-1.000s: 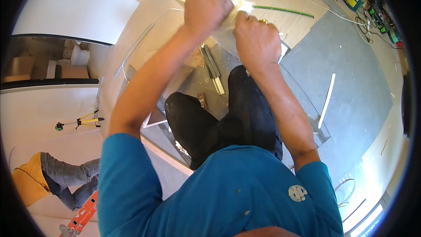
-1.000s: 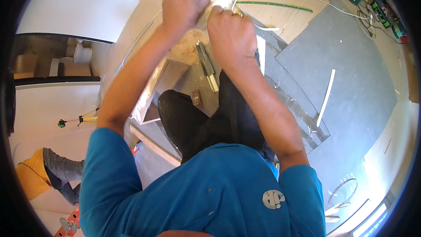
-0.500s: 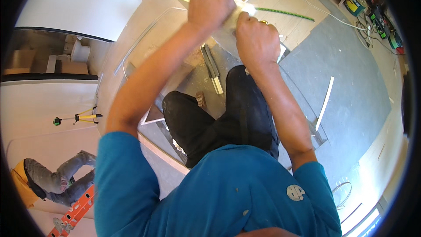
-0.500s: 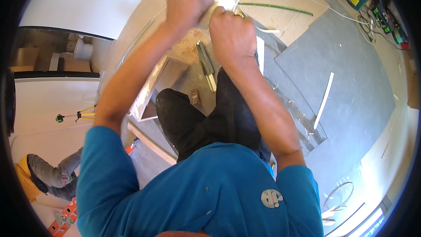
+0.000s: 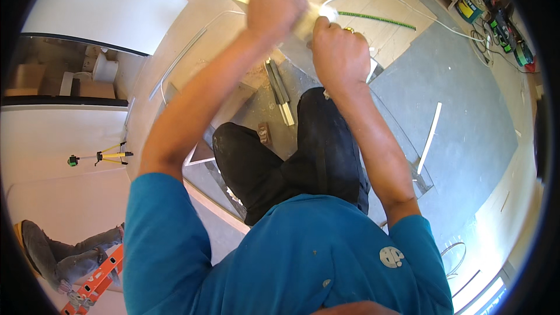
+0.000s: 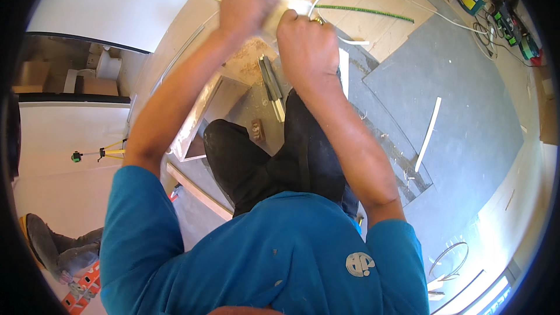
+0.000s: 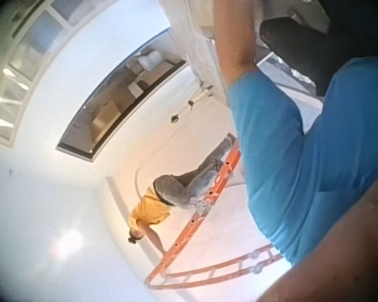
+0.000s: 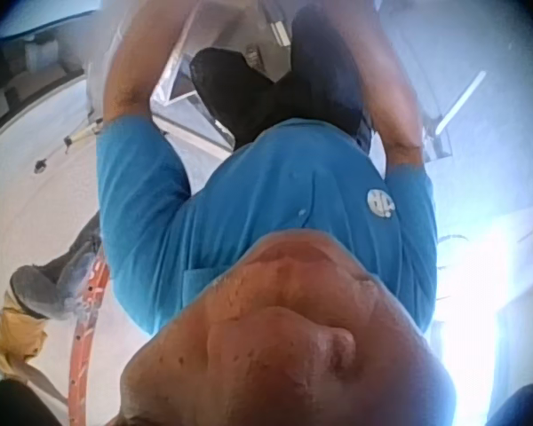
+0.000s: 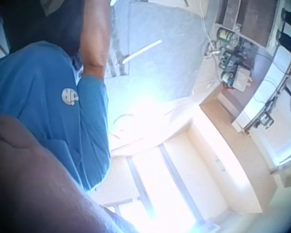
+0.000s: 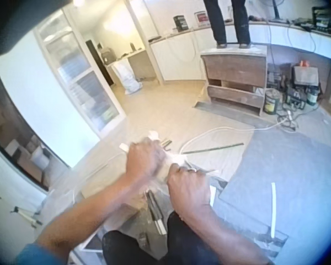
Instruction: The person kneels on the floor and attaches a metal hinge to a white cabinet door using a screwdriver. They then apply a white trim strip to the door edge and wipe the surface with a cloth.
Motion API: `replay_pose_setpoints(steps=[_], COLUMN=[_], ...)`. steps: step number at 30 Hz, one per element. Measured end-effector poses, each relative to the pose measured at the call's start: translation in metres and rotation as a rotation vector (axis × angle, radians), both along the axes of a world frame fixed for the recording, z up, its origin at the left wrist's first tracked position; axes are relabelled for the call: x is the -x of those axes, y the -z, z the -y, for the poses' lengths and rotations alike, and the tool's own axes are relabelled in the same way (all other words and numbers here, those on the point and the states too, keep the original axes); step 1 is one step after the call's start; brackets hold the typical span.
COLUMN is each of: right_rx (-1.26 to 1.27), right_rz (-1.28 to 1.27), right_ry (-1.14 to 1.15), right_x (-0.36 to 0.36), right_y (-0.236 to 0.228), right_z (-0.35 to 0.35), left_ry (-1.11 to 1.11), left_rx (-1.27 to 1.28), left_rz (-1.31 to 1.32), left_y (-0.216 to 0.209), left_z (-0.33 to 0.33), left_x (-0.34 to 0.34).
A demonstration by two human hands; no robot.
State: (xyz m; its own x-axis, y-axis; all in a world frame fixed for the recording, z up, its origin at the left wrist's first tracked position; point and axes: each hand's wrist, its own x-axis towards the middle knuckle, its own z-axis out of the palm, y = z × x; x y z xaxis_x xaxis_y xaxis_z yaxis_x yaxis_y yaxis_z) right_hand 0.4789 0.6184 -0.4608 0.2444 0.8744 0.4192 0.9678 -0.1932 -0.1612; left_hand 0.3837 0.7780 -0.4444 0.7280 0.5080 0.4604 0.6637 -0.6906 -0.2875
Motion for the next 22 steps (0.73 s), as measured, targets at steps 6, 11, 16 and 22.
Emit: replay_pose_setpoints(steps=[6, 11, 16, 22], right_rx=[0.016, 0.022, 0.022, 0.087], right_rz=[-0.022, -0.125, -0.122, -0.144], right_ry=[-0.006, 0.019, -0.035, 0.005], right_x=[0.006, 0.007, 0.004, 0.003], right_y=[-0.001, 0.003, 0.002, 0.000], right_z=[-0.007, -0.002, 0.002, -0.005], left_ry=[-0.318, -0.006, -0.170, -0.209], left_rx=[-0.116, -0.005, 0.102, -0.009], left_rz=[-0.159, -0.034, -0.060, -0.126], left_y=[-0.018, 0.000, -0.014, -0.019], left_z=[-0.082, 0.025, -0.028, -0.072], left_x=[0.053, -0.007, 0.021, 0.031])
